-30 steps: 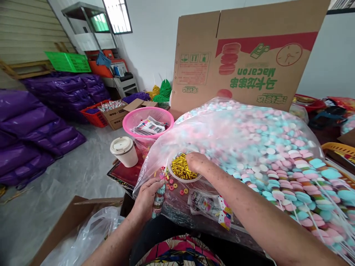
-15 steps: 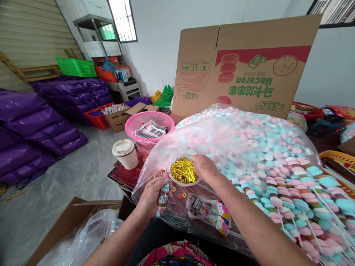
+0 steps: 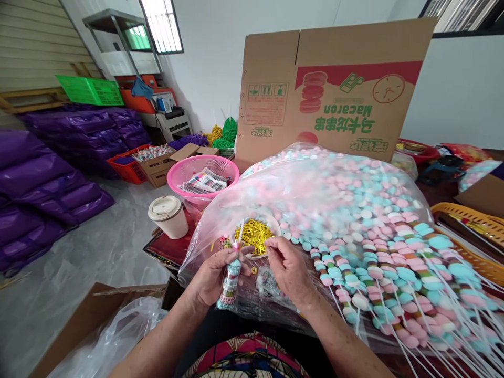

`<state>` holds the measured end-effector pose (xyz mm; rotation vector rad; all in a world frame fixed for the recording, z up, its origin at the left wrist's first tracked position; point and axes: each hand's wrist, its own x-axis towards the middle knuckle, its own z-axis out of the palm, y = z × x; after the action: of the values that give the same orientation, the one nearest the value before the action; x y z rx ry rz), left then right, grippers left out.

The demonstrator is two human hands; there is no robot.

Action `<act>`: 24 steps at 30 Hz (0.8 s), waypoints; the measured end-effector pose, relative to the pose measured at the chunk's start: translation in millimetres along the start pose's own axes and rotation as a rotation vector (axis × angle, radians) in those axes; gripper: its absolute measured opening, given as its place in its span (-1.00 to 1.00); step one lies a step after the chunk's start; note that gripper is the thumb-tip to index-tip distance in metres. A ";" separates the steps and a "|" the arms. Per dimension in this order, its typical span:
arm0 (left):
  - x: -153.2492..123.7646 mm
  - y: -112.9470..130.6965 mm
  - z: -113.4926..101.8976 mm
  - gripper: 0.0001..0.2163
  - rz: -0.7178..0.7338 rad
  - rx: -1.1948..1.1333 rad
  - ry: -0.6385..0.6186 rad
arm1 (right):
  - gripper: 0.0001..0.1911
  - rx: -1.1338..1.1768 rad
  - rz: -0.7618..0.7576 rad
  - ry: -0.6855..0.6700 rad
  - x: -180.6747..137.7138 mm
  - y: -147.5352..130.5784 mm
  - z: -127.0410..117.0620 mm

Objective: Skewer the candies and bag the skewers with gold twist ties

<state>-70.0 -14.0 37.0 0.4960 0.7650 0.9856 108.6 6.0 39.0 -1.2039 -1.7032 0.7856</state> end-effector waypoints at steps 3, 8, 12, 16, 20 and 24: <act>1.3 -3.8 12.4 -0.77 -0.037 0.071 -0.048 | -0.81 0.014 0.018 -0.047 -8.5 2.6 -7.5; 5.2 -12.6 30.4 -0.80 -0.007 0.262 0.044 | -0.79 -0.219 -0.159 0.022 -13.3 4.7 -21.6; 7.4 -16.1 41.3 -0.81 0.060 0.434 0.092 | -0.80 -0.203 -0.181 -0.204 -14.5 -0.2 -30.7; 7.1 -17.4 51.5 -0.82 0.024 0.534 0.042 | -0.81 -0.094 -0.109 -0.196 -15.3 0.0 -39.1; 7.4 -17.8 59.6 -0.82 -0.005 0.566 -0.003 | -0.75 0.075 0.009 -0.363 -17.0 9.9 -45.6; 11.8 -22.5 62.6 -0.80 -0.008 0.535 0.015 | -0.79 -0.003 0.151 -0.334 -24.3 14.7 -54.7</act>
<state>-5.8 -16.7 57.8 0.9465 1.0477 0.7715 167.6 -11.7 41.5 -1.2680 -1.8935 1.1278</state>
